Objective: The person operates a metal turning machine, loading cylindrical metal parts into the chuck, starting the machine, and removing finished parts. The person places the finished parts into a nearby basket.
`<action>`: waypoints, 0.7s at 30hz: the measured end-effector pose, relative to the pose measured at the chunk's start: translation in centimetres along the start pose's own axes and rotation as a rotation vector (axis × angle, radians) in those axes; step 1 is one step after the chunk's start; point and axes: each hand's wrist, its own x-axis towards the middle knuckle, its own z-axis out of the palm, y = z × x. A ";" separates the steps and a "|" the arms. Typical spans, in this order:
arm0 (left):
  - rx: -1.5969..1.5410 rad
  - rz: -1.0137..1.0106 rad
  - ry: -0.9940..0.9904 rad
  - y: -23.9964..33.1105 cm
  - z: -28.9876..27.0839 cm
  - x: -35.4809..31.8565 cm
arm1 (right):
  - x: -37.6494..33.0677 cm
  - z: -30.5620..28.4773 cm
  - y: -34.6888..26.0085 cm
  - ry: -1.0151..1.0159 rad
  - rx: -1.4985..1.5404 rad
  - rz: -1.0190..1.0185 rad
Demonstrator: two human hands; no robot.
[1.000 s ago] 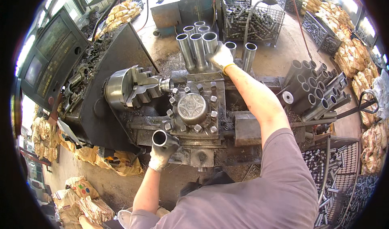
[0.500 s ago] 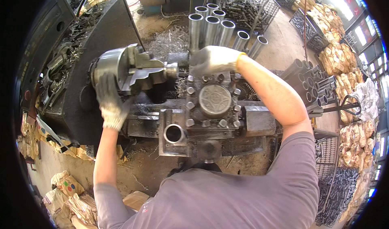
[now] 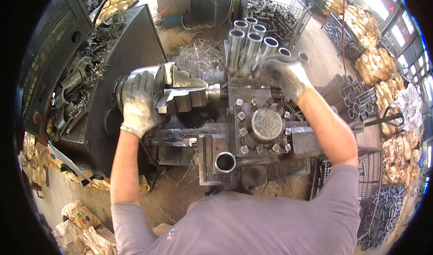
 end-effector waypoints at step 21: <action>-0.243 -0.075 0.352 0.4 0.7 0.4 | 14.7 10.9 6.7 -1.178 -1.220 0.432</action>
